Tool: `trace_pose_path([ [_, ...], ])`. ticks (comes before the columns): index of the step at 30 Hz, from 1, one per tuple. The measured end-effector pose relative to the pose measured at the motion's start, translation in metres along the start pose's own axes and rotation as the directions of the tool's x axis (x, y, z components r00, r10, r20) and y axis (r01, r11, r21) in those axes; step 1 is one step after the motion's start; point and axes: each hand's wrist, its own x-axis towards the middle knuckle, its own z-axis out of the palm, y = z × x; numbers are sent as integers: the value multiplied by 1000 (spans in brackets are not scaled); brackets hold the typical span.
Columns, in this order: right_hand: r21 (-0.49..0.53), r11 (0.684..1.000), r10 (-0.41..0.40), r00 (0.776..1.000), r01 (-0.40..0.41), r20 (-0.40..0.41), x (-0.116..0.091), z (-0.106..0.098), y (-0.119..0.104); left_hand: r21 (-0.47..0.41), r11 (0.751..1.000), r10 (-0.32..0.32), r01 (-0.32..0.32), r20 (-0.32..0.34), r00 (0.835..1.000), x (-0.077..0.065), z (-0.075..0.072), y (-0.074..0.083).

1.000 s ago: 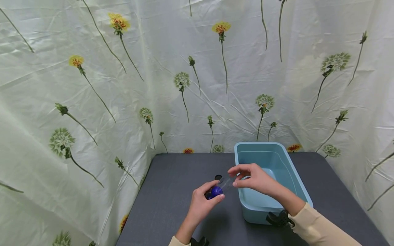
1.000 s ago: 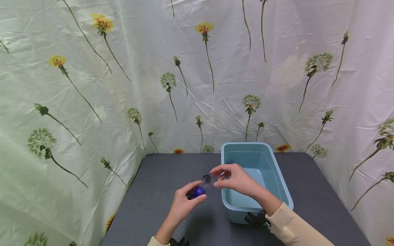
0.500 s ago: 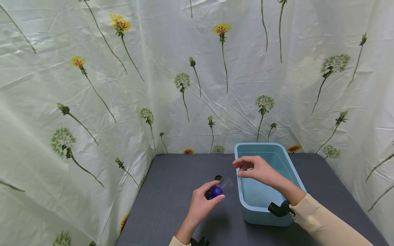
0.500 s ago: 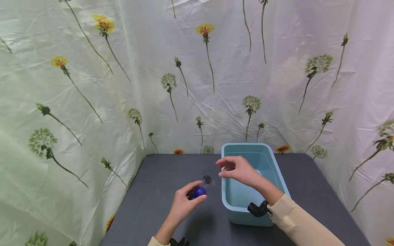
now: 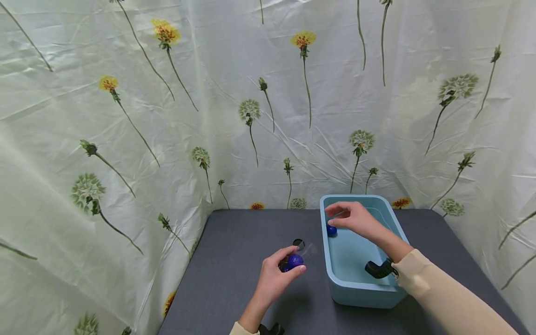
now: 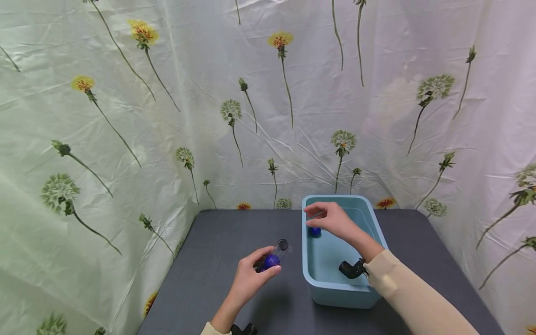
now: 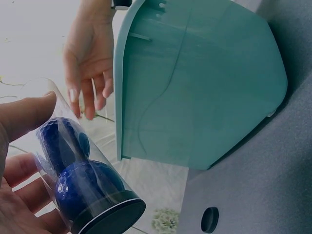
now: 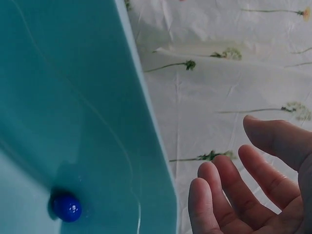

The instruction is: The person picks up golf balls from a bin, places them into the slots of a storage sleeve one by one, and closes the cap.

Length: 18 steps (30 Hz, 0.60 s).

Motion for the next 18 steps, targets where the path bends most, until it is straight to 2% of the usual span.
trace_pose_path([
  [10, -25, 995, 97, 995, -98, -28, 23, -8, 29, -9, 1000, -6, 6, -3, 1000, 1, 0, 0],
  [18, -95, 981, 162, 985, -167, -58, 41, -4, 57, 0, 1000, -8, 8, -4, 1000, 2, 0, -3],
])
